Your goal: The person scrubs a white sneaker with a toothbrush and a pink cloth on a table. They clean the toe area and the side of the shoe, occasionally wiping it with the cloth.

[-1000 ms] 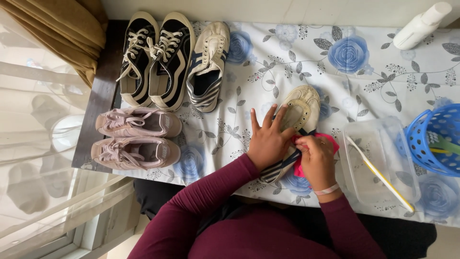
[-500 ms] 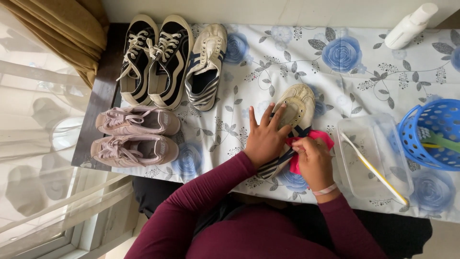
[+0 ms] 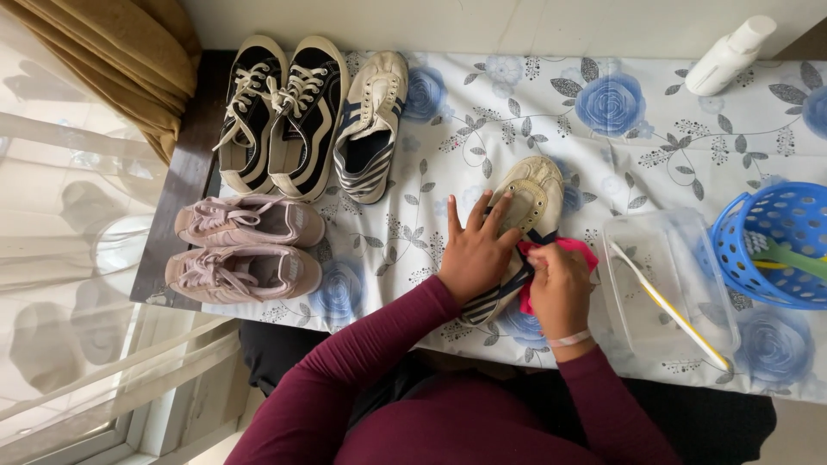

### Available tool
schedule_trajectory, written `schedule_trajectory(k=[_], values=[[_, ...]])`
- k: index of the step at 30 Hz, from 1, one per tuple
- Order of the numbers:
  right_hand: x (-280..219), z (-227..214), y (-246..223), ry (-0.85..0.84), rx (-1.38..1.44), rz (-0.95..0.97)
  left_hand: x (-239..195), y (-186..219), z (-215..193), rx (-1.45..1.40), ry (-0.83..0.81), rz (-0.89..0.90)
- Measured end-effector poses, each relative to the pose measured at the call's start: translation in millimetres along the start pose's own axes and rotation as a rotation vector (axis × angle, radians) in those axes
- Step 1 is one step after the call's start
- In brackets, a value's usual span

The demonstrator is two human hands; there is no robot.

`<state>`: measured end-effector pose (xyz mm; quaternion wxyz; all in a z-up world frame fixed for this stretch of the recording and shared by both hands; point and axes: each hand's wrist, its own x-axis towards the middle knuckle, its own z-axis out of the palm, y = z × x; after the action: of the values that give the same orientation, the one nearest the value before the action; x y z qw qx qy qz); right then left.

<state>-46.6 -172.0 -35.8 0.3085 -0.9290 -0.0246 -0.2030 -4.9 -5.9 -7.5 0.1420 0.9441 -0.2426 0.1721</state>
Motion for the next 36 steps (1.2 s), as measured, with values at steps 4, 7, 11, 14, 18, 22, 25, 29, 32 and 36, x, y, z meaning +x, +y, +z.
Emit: schedule_trajectory(k=[4, 7, 11, 14, 18, 22, 25, 29, 32, 36], values=[[-18, -12, -5, -0.053, 0.028, 0.021, 1, 1, -5, 0.007, -0.011, -0.007], [-24, -19, 5, -0.108, 0.05, 0.029, 2, -1, -4, 0.01, -0.023, -0.009], [-28, -29, 6, -0.198, -0.161, -0.076, 2, 0, -7, -0.013, -0.068, -0.02], [-21, -33, 1, -0.228, -0.242, -0.115, 6, 3, -11, -0.006, -0.036, -0.013], [-17, -53, -18, -0.236, -0.139, -0.074, 12, 29, -34, -0.073, 0.022, 0.034], [-18, -101, -31, -0.236, 0.031, -0.108, 10, 67, -64, -0.097, 0.049, 0.146], [-16, -147, -30, -0.205, 0.015, -0.08, 7, 91, -67, -0.193, 0.015, 0.166], [-20, -181, 2, -0.135, -0.35, -0.054, -7, 116, -40, -0.344, -0.024, 0.236], [-38, -180, 23, -0.236, -0.569, 0.03, -13, 120, -22, -0.38, -0.03, 0.275], [-45, -172, 30, -0.283, -0.576, 0.074, -5, 116, -10, -0.478, -0.081, 0.289]])
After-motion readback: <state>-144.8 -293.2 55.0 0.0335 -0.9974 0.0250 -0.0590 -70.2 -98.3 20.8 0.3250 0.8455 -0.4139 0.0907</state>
